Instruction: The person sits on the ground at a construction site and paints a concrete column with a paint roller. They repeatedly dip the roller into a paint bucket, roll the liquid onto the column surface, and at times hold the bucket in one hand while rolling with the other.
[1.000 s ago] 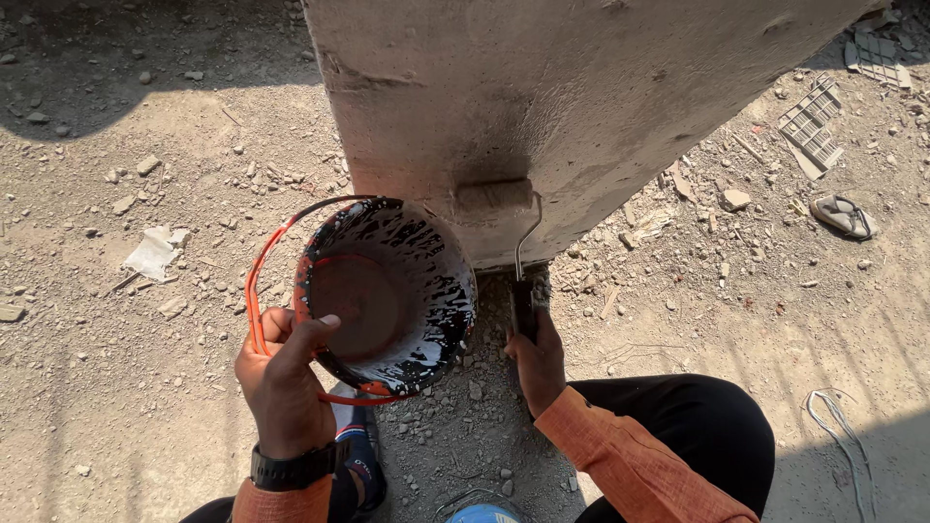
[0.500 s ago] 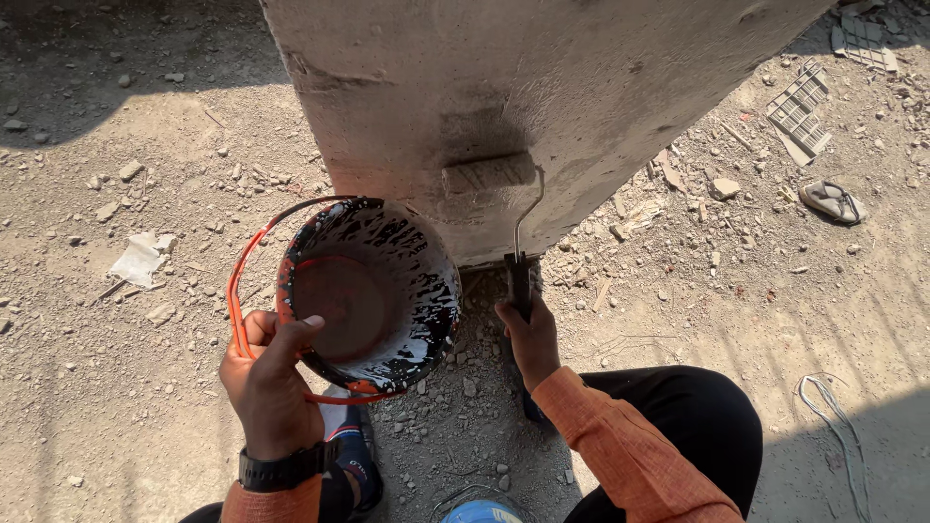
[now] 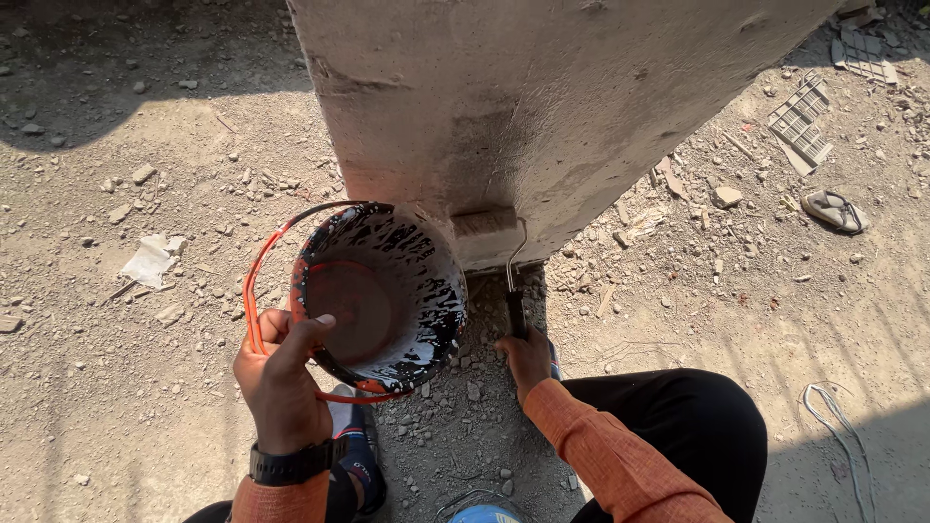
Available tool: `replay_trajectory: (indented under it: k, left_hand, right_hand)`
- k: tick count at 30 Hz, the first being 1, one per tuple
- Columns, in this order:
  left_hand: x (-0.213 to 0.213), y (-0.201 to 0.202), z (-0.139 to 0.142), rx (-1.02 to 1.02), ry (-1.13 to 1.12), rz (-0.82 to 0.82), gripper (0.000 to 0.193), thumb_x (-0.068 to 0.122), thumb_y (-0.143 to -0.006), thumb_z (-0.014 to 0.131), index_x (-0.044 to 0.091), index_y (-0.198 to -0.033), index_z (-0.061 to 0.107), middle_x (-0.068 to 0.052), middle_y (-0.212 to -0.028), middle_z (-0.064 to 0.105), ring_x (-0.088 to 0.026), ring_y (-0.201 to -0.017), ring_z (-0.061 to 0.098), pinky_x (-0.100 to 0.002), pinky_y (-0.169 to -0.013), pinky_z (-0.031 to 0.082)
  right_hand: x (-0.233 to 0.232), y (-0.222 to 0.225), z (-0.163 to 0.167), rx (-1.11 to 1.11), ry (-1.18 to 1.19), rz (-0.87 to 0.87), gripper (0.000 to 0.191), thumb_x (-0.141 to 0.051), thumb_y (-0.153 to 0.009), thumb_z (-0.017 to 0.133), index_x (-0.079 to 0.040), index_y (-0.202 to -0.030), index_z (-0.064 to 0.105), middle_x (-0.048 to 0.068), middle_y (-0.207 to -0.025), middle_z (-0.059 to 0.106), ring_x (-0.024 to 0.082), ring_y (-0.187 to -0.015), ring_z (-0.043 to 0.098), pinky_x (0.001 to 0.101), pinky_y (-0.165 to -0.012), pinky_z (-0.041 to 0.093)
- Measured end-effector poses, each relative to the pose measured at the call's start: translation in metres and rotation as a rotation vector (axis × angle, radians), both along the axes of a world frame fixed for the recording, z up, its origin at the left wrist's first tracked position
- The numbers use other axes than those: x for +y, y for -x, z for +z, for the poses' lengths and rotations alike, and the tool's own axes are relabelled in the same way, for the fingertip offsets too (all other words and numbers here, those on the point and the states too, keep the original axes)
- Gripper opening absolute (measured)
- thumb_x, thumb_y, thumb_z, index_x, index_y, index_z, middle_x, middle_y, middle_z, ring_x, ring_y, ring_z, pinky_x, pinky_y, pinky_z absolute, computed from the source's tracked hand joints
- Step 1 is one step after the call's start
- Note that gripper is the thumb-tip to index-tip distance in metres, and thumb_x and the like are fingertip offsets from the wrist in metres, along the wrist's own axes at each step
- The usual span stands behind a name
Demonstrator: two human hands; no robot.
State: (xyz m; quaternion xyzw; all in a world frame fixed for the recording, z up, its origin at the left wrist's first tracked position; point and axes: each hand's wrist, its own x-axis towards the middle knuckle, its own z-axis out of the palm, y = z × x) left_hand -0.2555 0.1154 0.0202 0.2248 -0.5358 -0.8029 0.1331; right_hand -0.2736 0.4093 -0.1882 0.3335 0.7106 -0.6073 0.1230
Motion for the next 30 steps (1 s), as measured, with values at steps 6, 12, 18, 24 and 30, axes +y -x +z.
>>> replay_trajectory:
  k: [6, 12, 18, 24, 30]
  left_hand:
    - [-0.001, -0.001, -0.001, -0.008, -0.013, -0.006, 0.020, 0.005, -0.076, 0.074, 0.011, -0.075, 0.055, 0.004, -0.070, 0.054, -0.008, -0.067, 0.047, -0.025, -0.068, 0.038]
    - [0.001, 0.000, -0.008, -0.019, 0.002, -0.026, 0.021, 0.004, -0.078, 0.075, 0.010, -0.074, 0.055, 0.003, -0.070, 0.052, -0.009, -0.068, 0.046, -0.027, -0.068, 0.037]
    - [0.007, 0.002, -0.014, -0.037, 0.044, -0.032, 0.019, 0.005, -0.078, 0.076, 0.010, -0.075, 0.058, 0.002, -0.070, 0.055, -0.011, -0.068, 0.050, -0.029, -0.072, 0.041]
    - [0.013, 0.004, -0.013, -0.051, 0.073, -0.035, 0.017, 0.005, -0.077, 0.077, 0.010, -0.076, 0.061, 0.002, -0.070, 0.057, -0.012, -0.069, 0.052, -0.031, -0.073, 0.042]
    - [0.014, 0.005, -0.014, -0.057, 0.085, -0.045, 0.018, 0.006, -0.077, 0.078, 0.009, -0.075, 0.060, 0.001, -0.068, 0.056, -0.013, -0.068, 0.051, -0.032, -0.072, 0.040]
  right_hand:
    - [-0.001, 0.019, 0.056, 0.402, 0.079, 0.001, 0.012, -0.006, -0.084, 0.070, -0.010, -0.083, 0.059, -0.001, -0.065, 0.052, 0.010, -0.056, 0.047, 0.0292, -0.053, 0.040]
    - [0.021, 0.038, 0.107, 0.599, 0.072, -0.091, 0.011, -0.004, -0.086, 0.072, -0.008, -0.088, 0.061, -0.001, -0.068, 0.054, 0.009, -0.058, 0.047, 0.0270, -0.052, 0.036]
    - [0.038, 0.041, 0.076, 0.431, 0.297, -0.240, 0.007, -0.003, -0.084, 0.067, -0.008, -0.085, 0.063, 0.000, -0.065, 0.055, 0.011, -0.055, 0.052, 0.0276, -0.052, 0.043]
    - [0.038, 0.030, 0.009, 0.261, 0.060, -0.169, 0.002, -0.003, -0.079, 0.066, -0.003, -0.077, 0.065, 0.005, -0.064, 0.059, 0.015, -0.054, 0.052, 0.0314, -0.051, 0.041]
    - [0.036, 0.011, -0.002, -0.040, -0.356, -0.109, 0.011, -0.015, -0.073, 0.071, -0.007, -0.080, 0.072, 0.008, -0.068, 0.067, 0.019, -0.060, 0.061, 0.0368, -0.058, 0.046]
